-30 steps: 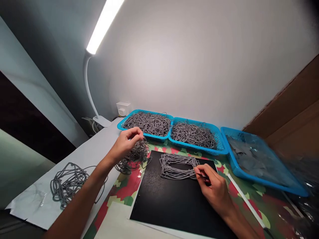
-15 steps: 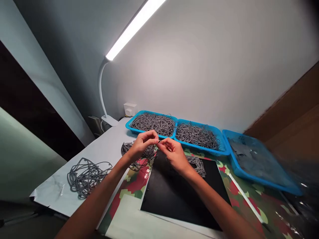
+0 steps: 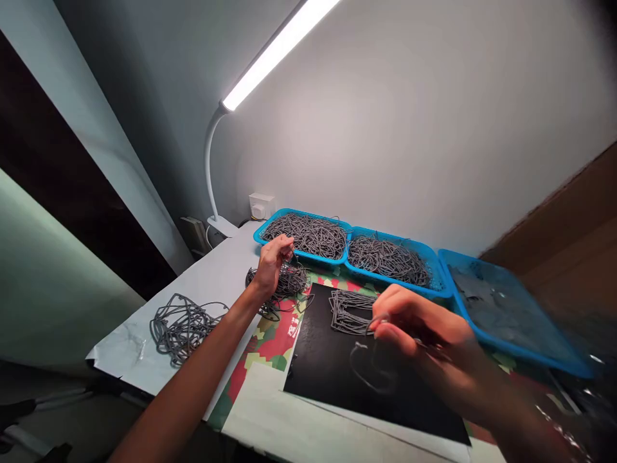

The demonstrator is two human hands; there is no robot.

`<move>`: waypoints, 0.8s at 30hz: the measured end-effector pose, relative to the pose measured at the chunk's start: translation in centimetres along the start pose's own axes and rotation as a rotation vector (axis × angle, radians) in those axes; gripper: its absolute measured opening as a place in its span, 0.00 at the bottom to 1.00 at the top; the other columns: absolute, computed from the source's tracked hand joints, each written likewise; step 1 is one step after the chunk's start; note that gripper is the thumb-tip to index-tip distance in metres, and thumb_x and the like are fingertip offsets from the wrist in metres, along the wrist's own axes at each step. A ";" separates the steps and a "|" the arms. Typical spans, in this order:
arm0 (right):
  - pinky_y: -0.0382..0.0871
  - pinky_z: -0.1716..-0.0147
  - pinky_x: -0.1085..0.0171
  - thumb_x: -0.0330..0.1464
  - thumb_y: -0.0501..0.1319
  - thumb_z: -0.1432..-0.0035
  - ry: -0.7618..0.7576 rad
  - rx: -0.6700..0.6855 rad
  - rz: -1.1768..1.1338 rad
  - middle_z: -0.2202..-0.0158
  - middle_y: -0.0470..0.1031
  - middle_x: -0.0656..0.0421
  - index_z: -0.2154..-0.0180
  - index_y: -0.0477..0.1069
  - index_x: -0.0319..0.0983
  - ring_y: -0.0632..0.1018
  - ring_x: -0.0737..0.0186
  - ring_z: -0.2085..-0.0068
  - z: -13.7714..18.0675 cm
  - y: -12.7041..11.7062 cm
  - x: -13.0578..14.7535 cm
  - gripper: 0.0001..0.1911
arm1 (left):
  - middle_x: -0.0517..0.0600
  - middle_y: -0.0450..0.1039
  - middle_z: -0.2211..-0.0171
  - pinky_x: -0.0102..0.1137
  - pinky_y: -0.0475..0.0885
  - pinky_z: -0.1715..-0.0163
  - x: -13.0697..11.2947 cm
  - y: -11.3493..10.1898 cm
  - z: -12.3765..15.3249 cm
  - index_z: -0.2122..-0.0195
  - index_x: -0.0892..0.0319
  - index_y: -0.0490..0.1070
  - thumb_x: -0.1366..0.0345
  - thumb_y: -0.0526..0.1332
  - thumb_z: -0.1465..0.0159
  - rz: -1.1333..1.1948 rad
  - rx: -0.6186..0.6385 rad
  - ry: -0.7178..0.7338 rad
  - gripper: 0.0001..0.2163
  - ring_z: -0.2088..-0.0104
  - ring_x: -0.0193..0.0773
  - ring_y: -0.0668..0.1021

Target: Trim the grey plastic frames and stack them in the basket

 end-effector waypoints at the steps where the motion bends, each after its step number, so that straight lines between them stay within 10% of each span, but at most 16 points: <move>1: 0.62 0.70 0.62 0.46 0.65 0.23 0.043 0.009 0.017 0.63 0.70 0.60 0.58 0.76 0.46 0.70 0.61 0.65 0.7 -0.5 0.0 0.13 | 0.42 0.67 0.72 0.31 0.71 0.69 0.2 -0.1 0.0 0.68 0.58 0.68 0.48 0.64 0.23 -0.040 -0.023 0.009 0.21 0.73 0.34 0.72; 9: 0.62 0.68 0.64 0.47 0.64 0.22 0.178 0.104 0.011 0.62 0.74 0.61 0.55 0.79 0.46 0.70 0.63 0.65 3.0 -2.4 -1.6 0.13 | 0.48 0.63 0.68 0.47 0.70 0.43 0.7 -0.2 0.5 0.77 0.53 0.60 0.65 0.70 0.33 -0.491 -0.258 0.078 0.20 0.55 0.51 0.74; 15: 0.64 0.66 0.65 0.42 0.67 0.24 0.108 0.128 -0.019 0.55 0.75 0.59 0.55 0.82 0.45 0.70 0.65 0.63 1.9 -2.5 -2.7 0.09 | 0.58 0.64 0.52 0.57 0.59 0.31 -0.1 0.6 1.0 0.63 0.53 0.64 0.65 0.68 0.36 -0.596 -0.316 0.163 0.11 0.40 0.61 0.67; 20: 0.63 0.67 0.66 0.42 0.70 0.27 0.119 0.142 -0.135 0.66 0.71 0.63 0.57 0.84 0.43 0.68 0.66 0.67 1.2 -2.3 -4.0 0.10 | 0.50 0.71 0.65 0.41 0.74 0.50 -1.5 4.7 5.0 0.66 0.54 0.69 0.57 0.64 0.28 -0.432 0.317 0.150 0.11 0.61 0.46 0.74; 24: 0.65 0.69 0.65 0.42 0.70 0.27 0.196 0.189 -0.296 0.70 0.76 0.63 0.56 0.83 0.42 0.72 0.65 0.69 1.7 -2.7 -3.9 0.11 | 0.54 0.82 0.57 0.37 0.78 0.49 -2.6 8.4 9.3 0.59 0.55 0.82 0.47 0.62 0.24 -0.177 0.937 0.001 0.18 0.56 0.46 0.82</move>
Point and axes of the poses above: each hand's wrist, its own z-axis away from the middle knuckle, its own y-axis out of the palm, x = y × z, the point moved 1 cm from there along -z, towards the middle knuckle
